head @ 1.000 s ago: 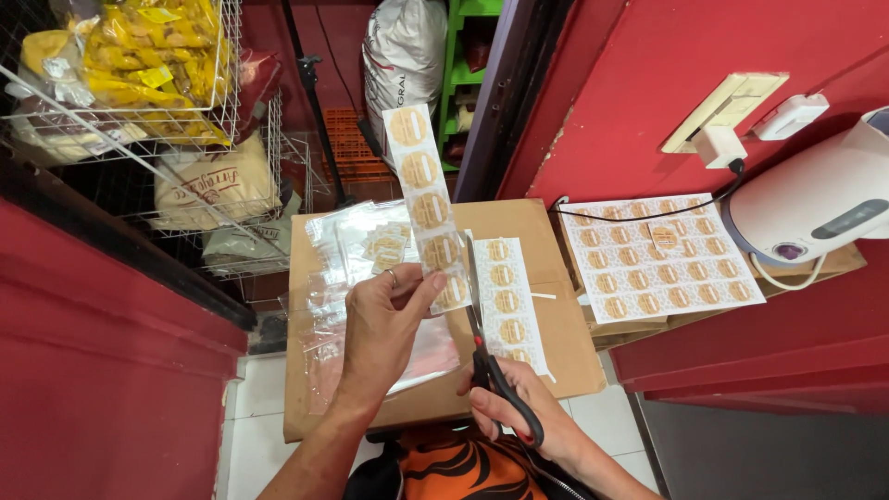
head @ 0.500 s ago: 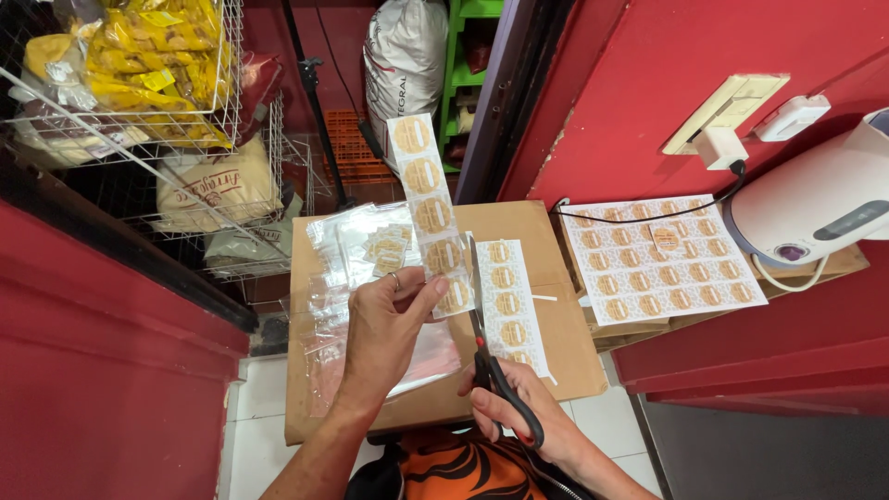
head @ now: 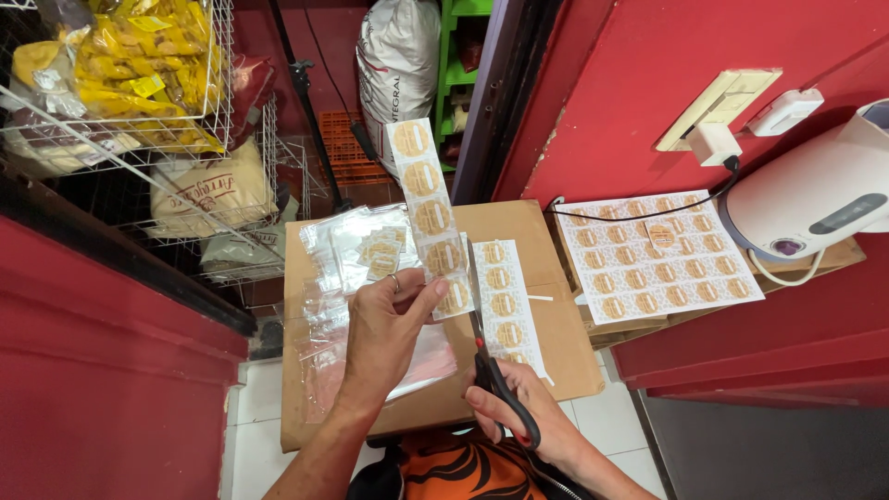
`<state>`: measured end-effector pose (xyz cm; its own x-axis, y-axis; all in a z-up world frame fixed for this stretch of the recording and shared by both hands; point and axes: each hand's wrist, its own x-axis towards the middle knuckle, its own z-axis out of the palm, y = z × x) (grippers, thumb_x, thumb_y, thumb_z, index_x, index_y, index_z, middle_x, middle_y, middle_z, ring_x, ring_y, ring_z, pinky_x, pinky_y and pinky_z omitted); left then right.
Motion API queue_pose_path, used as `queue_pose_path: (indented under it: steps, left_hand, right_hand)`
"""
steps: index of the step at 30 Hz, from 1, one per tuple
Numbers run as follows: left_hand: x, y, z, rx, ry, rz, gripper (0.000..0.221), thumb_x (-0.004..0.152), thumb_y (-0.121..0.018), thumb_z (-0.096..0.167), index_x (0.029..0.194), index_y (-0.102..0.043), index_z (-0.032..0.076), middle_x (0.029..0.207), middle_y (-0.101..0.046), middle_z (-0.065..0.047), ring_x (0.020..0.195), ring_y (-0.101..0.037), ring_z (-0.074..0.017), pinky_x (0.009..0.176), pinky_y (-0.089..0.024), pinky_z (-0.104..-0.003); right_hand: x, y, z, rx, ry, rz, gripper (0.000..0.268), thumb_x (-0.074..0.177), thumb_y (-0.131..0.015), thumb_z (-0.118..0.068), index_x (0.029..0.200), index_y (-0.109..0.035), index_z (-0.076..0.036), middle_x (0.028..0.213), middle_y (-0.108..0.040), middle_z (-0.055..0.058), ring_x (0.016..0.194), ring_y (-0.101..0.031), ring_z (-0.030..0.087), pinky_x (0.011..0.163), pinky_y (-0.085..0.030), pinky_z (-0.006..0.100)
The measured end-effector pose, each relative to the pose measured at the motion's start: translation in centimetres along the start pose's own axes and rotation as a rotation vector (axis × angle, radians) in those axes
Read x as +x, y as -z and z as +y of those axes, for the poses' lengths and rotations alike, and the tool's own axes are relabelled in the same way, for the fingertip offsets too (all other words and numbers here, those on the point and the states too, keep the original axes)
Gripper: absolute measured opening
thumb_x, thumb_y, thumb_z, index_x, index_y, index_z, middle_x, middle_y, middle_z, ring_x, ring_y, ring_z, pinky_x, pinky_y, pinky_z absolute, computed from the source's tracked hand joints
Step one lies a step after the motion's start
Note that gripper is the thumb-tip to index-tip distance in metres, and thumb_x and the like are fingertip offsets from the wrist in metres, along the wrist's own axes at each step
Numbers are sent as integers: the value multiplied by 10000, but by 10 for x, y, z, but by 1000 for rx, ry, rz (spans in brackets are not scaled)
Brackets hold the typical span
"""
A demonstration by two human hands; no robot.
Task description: Cutting individual labels from a printed sheet using scissors
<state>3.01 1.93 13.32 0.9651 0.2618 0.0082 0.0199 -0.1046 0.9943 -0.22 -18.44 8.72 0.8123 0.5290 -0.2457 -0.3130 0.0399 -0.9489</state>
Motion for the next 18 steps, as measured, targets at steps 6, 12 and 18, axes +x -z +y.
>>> queue_pose_path:
  steps: [6, 12, 18]
  left_hand:
    - [1, -2, 1, 8, 42, 17, 357, 825, -783, 217, 1018, -769, -83, 744, -791, -111, 608, -678, -113, 570, -602, -236]
    - [4, -3, -4, 79, 32, 33, 452, 806, -780, 264, 1094, -751, -83, 919, -832, -192, 722, -791, -166, 587, -641, -245]
    - [5, -7, -1, 6, 73, 15, 362, 814, -791, 200, 1027, -769, -91, 754, -799, -131, 615, -700, -122, 566, -612, -238]
  right_hand:
    - [2, 2, 3, -14, -30, 27, 236, 915, -738, -199, 896, -688, 30, 536, -592, 56, 445, -524, 124, 445, -372, 234]
    - [3, 5, 7, -58, -41, 51, 247, 906, -766, -210, 812, -672, -2, 507, -588, 44, 411, -513, 116, 419, -354, 226]
    - [3, 6, 5, -58, -13, 36, 228, 922, -754, -174, 799, -675, 1, 479, -563, 25, 391, -461, 93, 417, -321, 209]
